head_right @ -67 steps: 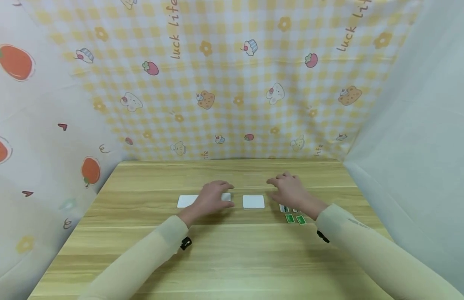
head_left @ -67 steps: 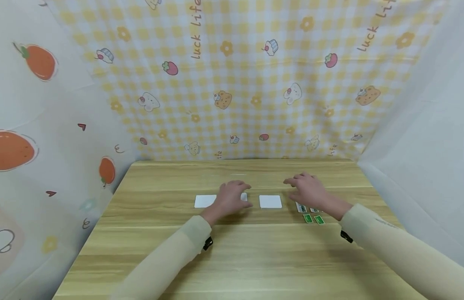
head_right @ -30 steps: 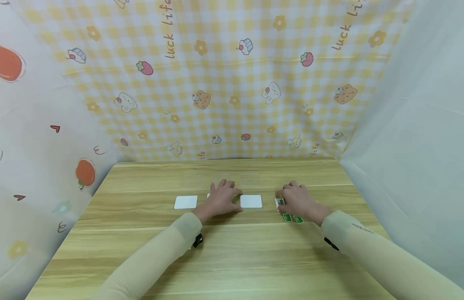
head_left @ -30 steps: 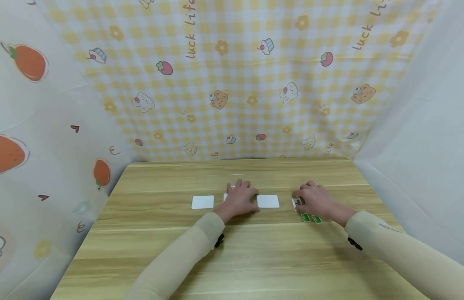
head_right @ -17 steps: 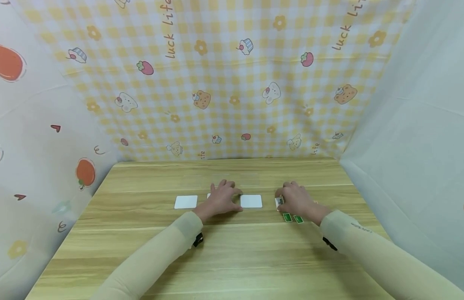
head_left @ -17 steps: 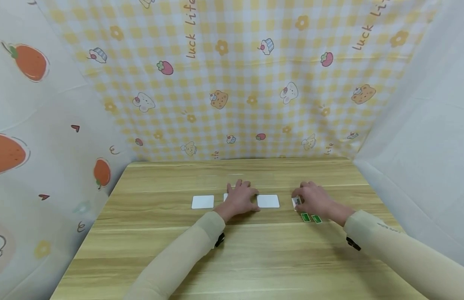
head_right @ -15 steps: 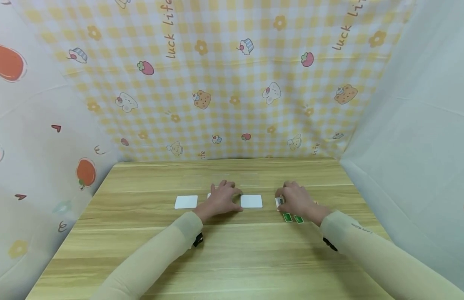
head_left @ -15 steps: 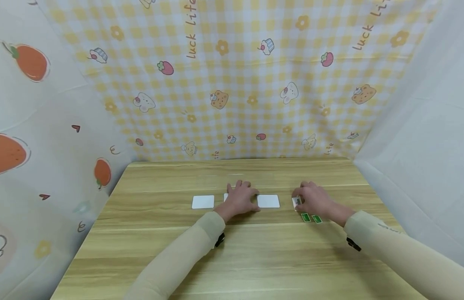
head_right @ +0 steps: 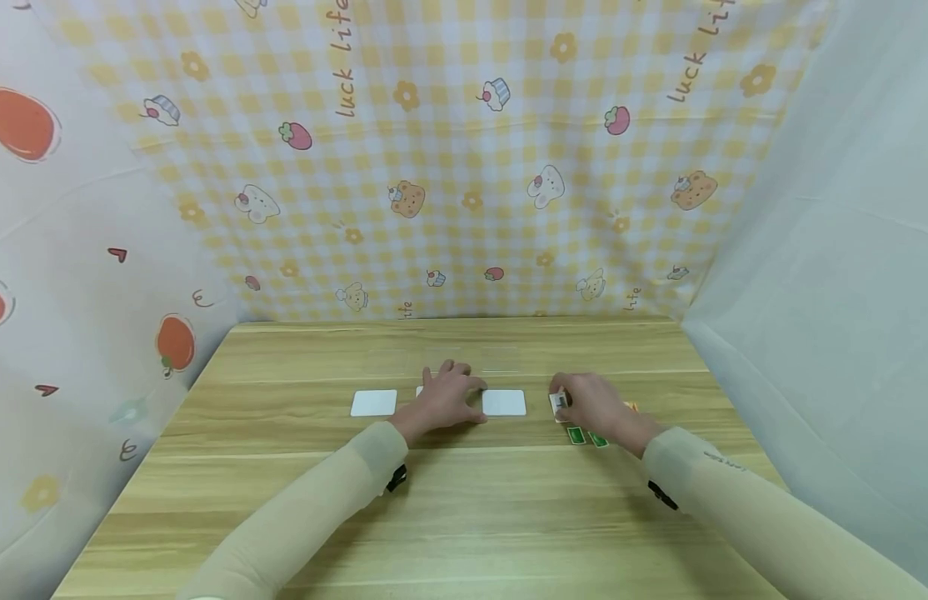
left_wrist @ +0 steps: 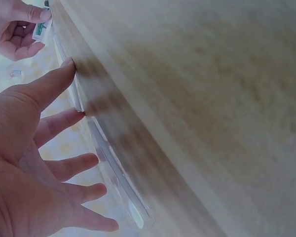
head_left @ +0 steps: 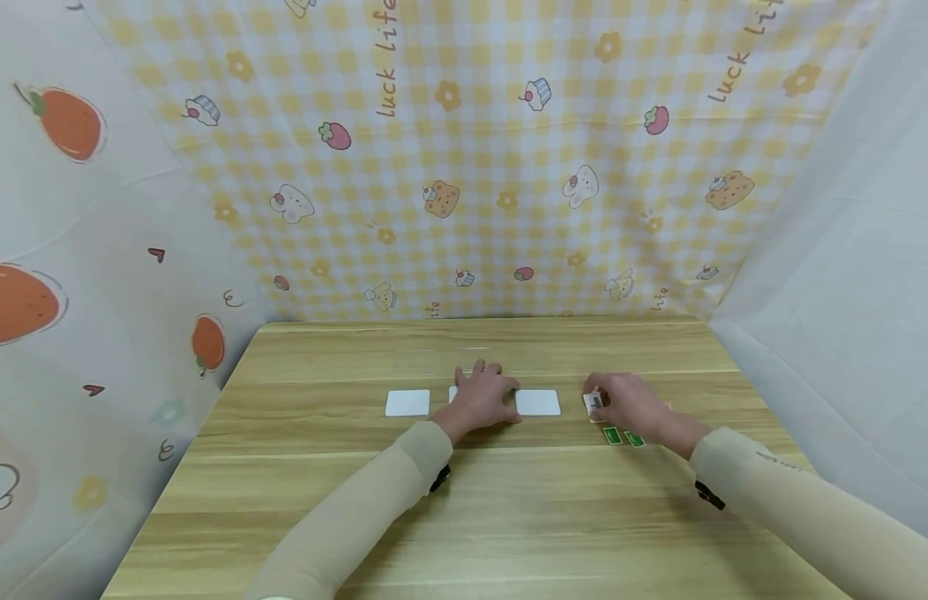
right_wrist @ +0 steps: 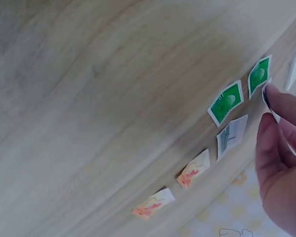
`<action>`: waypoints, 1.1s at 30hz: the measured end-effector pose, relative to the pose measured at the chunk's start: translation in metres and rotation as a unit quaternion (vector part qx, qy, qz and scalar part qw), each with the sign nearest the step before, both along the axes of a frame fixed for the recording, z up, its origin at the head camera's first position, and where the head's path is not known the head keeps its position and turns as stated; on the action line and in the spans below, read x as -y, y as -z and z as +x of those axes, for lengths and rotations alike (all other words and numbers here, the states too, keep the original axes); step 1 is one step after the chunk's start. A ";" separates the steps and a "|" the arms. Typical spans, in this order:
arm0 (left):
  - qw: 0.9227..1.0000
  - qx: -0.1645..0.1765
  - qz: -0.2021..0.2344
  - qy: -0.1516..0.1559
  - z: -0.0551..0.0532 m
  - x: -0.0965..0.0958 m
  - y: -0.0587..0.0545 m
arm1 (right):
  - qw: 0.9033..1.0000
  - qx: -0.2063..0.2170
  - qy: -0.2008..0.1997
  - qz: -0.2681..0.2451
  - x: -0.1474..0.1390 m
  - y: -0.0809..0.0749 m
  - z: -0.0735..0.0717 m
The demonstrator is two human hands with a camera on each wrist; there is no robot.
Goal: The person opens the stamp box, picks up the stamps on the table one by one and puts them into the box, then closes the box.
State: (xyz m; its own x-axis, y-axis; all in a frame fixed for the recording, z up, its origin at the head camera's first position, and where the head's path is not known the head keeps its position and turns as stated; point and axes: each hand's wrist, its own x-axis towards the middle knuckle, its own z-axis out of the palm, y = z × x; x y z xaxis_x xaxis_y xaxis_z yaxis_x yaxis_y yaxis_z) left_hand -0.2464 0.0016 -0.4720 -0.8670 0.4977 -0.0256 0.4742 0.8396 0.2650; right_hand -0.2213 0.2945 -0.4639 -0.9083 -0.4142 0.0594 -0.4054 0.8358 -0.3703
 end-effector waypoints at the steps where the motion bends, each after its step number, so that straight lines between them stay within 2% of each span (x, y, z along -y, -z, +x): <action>1: 1.000 0.000 0.000 -0.001 0.000 0.000 0.000 | 1.000 -0.002 -0.001 -0.007 0.000 0.001 0.000; 8: 1.000 -0.004 -0.008 -0.005 0.000 -0.001 -0.001 | 0.998 -0.004 -0.002 -0.067 0.002 -0.001 -0.003; 17: 1.000 -0.007 -0.016 -0.007 0.000 -0.003 -0.001 | 0.992 0.052 0.011 -0.114 0.015 -0.013 -0.007; 21: 1.000 -0.002 -0.018 -0.008 0.001 -0.003 -0.004 | 0.987 0.074 0.018 -0.145 0.024 -0.014 -0.010; 26: 1.000 0.001 -0.022 -0.007 0.002 -0.004 -0.007 | 0.975 0.105 0.034 -0.194 0.036 -0.010 -0.016; 33: 1.000 0.002 -0.029 -0.009 0.002 -0.006 -0.008 | 0.968 0.126 0.041 -0.212 0.045 -0.003 -0.023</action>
